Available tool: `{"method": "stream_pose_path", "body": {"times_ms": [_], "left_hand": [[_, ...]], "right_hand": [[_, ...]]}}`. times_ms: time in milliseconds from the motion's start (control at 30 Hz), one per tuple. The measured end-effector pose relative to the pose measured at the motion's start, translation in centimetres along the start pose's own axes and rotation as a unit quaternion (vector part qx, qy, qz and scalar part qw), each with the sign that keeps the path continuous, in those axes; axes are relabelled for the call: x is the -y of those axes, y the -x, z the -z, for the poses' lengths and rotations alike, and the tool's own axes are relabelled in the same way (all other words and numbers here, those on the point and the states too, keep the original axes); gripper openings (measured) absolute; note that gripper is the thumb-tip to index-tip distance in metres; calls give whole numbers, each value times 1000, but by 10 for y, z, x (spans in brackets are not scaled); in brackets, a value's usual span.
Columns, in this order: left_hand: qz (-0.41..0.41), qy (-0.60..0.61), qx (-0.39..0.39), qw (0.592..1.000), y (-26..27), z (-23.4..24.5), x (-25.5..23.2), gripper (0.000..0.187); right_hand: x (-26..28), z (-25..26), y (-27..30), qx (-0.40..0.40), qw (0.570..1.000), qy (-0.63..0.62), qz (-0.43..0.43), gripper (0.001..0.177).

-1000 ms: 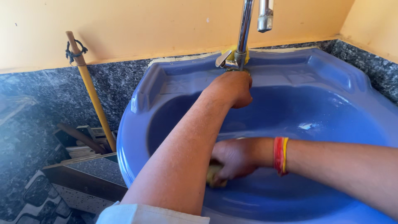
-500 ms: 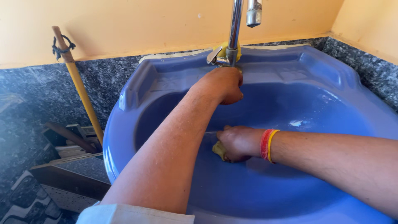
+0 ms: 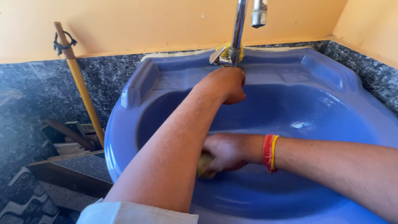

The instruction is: The person scrubs the interior basin and rim of a blue pedestal sink using a yellow sponge. They wipe the surface around the drain and the faucet base, moving the sponge in circular and back-and-forth motions to clean the fixture.

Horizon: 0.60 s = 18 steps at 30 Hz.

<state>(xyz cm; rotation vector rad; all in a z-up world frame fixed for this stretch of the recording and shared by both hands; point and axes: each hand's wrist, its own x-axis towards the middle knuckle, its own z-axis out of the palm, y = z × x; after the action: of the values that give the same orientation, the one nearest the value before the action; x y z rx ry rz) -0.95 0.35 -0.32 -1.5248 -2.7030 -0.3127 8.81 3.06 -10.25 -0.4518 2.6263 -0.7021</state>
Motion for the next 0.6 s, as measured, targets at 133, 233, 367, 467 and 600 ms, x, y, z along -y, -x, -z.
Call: {"method": "stream_pose_path", "body": {"times_ms": [133,233,367,467,600], "left_hand": [[20,3,3,1000,1,0,-1,34],[20,12,0,1000,0,1,-3,34],[13,15,-6,1000,0,1,-2,33],[17,5,0,1000,0,-1,-1,33],[16,5,-5,1000,-2,-2,-1,32]], "right_hand": [[12,4,2,-57,984,-61,160,44],[15,18,8,-104,972,182,-109,60],[32,11,10,-64,996,3,-55,45],[31,2,8,-57,986,-72,137,42],[10,15,1,-86,987,117,-75,54]]}}
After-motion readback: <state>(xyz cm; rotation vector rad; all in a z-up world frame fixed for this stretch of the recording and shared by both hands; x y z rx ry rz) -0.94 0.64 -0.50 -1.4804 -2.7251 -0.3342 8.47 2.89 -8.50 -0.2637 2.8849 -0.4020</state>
